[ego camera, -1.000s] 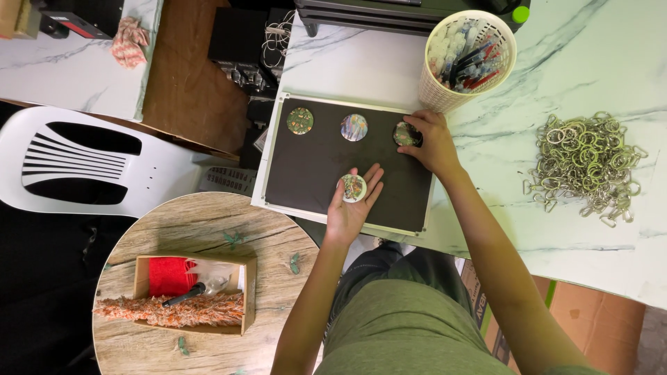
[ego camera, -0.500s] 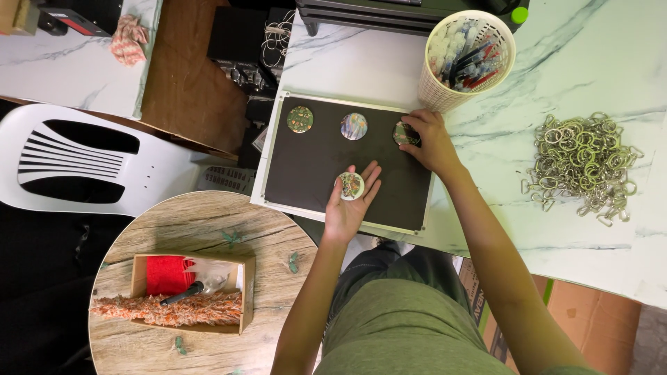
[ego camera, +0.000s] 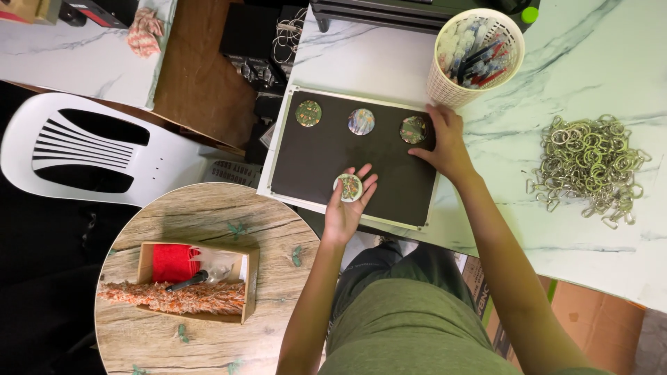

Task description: Cleaning a display frame and arranging decorative button magnets on it at a workstation.

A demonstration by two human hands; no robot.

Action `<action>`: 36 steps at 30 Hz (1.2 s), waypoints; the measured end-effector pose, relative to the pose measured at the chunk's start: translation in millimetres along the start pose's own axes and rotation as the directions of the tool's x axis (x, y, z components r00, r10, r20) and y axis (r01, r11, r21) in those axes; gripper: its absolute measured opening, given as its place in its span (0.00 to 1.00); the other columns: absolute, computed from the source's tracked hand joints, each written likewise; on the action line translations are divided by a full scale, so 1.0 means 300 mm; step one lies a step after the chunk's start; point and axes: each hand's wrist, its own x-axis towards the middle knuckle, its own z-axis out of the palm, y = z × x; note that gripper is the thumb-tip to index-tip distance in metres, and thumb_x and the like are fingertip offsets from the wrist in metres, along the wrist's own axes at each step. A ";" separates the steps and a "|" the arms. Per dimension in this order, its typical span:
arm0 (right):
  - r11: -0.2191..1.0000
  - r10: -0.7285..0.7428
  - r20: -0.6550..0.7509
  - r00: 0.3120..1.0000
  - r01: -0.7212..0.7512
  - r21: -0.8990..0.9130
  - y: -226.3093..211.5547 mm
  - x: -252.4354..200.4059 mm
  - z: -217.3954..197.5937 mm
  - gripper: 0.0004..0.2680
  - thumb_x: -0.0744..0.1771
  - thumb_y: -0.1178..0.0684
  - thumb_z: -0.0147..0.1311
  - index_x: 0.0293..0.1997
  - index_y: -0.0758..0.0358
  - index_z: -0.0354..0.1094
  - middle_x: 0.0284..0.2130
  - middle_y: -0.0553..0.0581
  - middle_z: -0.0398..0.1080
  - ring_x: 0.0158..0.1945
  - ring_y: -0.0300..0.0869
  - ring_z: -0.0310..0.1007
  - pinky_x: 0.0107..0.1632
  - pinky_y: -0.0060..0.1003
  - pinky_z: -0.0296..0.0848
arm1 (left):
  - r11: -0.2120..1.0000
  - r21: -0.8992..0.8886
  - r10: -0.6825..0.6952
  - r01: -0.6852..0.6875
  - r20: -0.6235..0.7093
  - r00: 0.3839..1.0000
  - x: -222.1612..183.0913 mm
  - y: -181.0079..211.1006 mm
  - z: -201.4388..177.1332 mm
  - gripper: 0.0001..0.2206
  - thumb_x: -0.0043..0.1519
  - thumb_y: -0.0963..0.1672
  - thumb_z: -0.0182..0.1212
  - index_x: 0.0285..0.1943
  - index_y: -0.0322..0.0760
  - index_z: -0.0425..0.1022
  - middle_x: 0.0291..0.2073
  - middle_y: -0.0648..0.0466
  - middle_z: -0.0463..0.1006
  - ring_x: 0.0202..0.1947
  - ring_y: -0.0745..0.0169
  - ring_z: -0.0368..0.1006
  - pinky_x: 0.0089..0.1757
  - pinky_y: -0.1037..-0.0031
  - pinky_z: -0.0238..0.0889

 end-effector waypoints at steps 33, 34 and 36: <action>0.985 -0.039 0.036 0.999 0.045 -0.169 0.167 -0.026 0.140 0.25 0.63 0.53 0.74 0.64 0.71 0.66 0.56 0.65 0.61 0.57 0.60 0.60 0.61 0.52 0.66 | 0.879 0.472 0.043 0.067 -0.218 0.975 -0.101 -0.021 -0.027 0.19 0.75 0.50 0.43 0.59 0.31 0.71 0.37 0.50 0.77 0.37 0.61 0.77 0.43 0.71 0.71; 0.985 -0.036 0.035 0.999 0.042 -0.169 0.168 -0.020 0.137 0.25 0.63 0.53 0.74 0.64 0.71 0.66 0.56 0.65 0.61 0.57 0.60 0.60 0.61 0.52 0.66 | 0.879 0.472 0.041 0.069 -0.218 0.975 -0.093 -0.028 -0.034 0.19 0.75 0.50 0.43 0.59 0.31 0.71 0.37 0.50 0.77 0.37 0.61 0.77 0.43 0.71 0.71; 0.990 -0.054 0.042 0.998 0.059 -0.131 0.170 -0.010 0.129 0.23 0.61 0.55 0.73 0.61 0.70 0.68 0.55 0.66 0.61 0.57 0.60 0.60 0.59 0.51 0.67 | 0.873 0.484 0.055 0.053 -0.206 0.977 -0.077 -0.041 -0.045 0.19 0.75 0.50 0.42 0.59 0.30 0.71 0.38 0.49 0.77 0.38 0.61 0.77 0.43 0.71 0.69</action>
